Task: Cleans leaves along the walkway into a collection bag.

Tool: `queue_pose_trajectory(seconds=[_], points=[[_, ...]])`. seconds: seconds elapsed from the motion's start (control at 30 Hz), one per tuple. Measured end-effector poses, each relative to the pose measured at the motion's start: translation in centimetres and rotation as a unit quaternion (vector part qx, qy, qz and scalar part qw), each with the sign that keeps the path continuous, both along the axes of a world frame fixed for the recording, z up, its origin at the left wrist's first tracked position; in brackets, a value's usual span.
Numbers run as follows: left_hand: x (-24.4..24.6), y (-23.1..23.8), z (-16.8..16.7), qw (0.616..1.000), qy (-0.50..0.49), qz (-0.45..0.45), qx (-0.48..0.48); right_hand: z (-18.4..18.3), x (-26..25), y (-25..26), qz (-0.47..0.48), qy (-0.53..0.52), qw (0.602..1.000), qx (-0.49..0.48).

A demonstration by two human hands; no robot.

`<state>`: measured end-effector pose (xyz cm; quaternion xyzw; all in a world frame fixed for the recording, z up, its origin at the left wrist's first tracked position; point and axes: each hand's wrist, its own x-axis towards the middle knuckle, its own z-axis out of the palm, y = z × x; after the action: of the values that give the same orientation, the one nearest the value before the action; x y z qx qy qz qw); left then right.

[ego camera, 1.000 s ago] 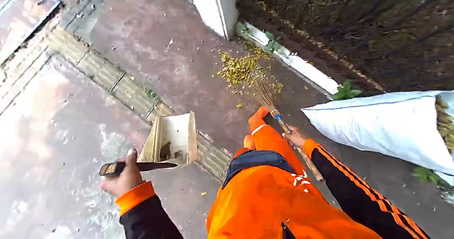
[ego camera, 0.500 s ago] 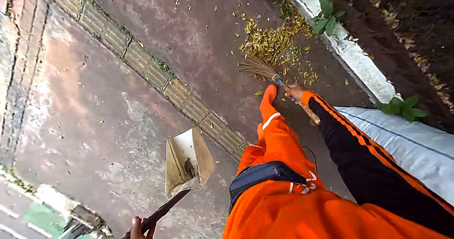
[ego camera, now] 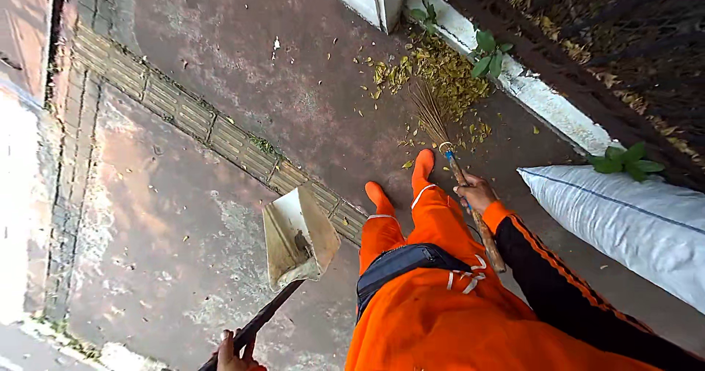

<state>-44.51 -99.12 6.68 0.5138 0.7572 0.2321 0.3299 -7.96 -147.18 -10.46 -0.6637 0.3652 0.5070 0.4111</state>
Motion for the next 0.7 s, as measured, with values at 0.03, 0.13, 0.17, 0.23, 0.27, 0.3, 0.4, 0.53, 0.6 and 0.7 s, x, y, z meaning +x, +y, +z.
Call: queue_pose_trajectory(seconds=[0.03,0.13,0.17,0.23,0.27,0.3,0.4,0.53,0.6,0.7], points=[[1.0,1.3,0.2,1.000,-0.005,-0.014,-0.001,-0.3,-0.3,0.7,-0.028,-0.009,1.000,0.009],[4.1,5.6,0.4,0.999,-0.014,-0.047,-0.006,-0.3,-1.0,2.5,-0.090,-0.019,0.996,0.005],[5.3,7.4,0.2,0.998,-0.014,-0.056,-0.010,0.1,-1.0,3.0,-0.102,-0.022,0.995,0.003],[8.2,11.3,-0.8,0.997,-0.006,-0.076,-0.018,1.1,-1.5,4.8,-0.085,-0.031,0.996,-0.016],[9.5,13.6,-1.7,0.996,-0.001,-0.086,-0.023,1.8,-1.6,6.1,-0.060,-0.029,0.998,-0.016],[10.8,16.0,-2.8,0.995,0.004,-0.094,-0.029,2.3,-1.6,7.6,-0.031,-0.026,0.999,-0.004],[16.8,23.6,-5.5,0.989,0.031,-0.136,-0.053,0.8,-1.3,14.1,0.085,0.015,0.994,0.072],[21.9,30.6,-7.8,0.981,0.049,-0.176,-0.066,-12.3,-2.7,20.8,0.136,-0.112,0.983,0.043],[23.9,32.8,-7.8,0.977,0.040,-0.203,-0.055,-15.1,1.2,20.6,0.092,-0.066,0.993,-0.023],[24.9,36.0,-6.4,0.971,0.031,-0.236,-0.034,-11.2,3.2,20.0,-0.017,0.012,0.996,-0.088]])
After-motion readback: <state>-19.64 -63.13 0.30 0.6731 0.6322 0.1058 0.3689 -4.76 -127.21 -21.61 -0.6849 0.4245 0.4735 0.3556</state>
